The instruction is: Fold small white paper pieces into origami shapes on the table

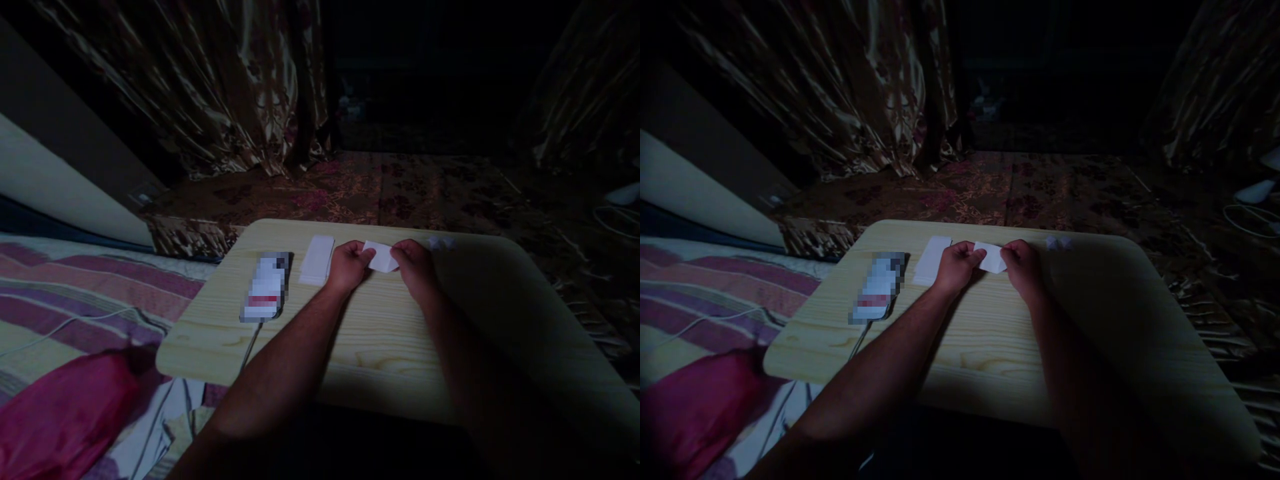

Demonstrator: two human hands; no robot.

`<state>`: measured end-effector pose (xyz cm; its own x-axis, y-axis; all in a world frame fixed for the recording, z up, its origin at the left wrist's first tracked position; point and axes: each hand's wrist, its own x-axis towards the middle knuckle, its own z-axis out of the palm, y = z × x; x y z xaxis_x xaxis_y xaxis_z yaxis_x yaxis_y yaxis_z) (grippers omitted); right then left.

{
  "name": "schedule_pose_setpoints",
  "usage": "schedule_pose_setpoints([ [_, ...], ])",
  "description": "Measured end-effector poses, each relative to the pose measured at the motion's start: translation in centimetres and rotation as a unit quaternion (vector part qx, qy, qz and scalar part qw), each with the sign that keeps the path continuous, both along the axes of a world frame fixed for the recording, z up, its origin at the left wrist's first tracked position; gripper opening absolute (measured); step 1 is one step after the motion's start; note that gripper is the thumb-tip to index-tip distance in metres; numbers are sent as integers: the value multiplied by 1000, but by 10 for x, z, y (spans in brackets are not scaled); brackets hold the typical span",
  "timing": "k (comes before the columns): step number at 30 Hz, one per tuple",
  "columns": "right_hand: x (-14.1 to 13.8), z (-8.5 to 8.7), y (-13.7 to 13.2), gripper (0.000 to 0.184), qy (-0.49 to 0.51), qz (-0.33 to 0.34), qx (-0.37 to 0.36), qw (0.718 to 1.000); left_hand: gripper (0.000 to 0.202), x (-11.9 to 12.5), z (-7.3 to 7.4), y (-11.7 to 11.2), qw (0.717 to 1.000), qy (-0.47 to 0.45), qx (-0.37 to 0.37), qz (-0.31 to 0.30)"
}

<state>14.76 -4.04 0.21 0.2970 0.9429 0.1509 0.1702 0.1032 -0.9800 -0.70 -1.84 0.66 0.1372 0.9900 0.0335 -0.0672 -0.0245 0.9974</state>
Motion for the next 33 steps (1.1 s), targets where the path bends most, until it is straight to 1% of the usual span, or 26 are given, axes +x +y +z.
schedule_pose_setpoints([
  [6, -1, 2, -2, 19, -6, 6, -2, 1000, 27, -1, -2, 2, 1000, 3, 15, -2],
  [10, -1, 3, -2, 20, 23, -2, 2, 1000, 29, 0, 0, 1, 1000, -6, 10, 4],
  [12, 0, 3, -1, 21, 42, -17, 5, 999, 32, 0, 0, 0, 1000, -17, -1, -8],
  [14, 2, 1, 0, 22, 49, -24, 18, 998, 36, 1, 0, -1, 999, -22, -5, -43],
  [16, 3, -1, 1, 23, 50, -19, 26, 998, 34, 1, -2, -1, 999, 2, -13, -48],
  [18, 3, -3, 2, 24, 52, -18, 22, 998, 33, 0, -4, 0, 999, 24, -15, -33],
  [21, 2, -4, 3, 23, 60, -3, 21, 998, 33, -1, -6, 2, 999, 33, 0, -6],
  [25, 0, -1, 2, 20, 57, -1, 9, 998, 33, -3, -2, 3, 999, 41, 11, 28],
  [28, -1, 1, 0, 17, 29, 11, -5, 1000, 31, -3, 2, 3, 999, 16, 21, 47],
  [33, -3, 3, -3, 13, 20, 49, -35, 998, 26, -2, 4, 4, 995, -47, 32, 77],
])
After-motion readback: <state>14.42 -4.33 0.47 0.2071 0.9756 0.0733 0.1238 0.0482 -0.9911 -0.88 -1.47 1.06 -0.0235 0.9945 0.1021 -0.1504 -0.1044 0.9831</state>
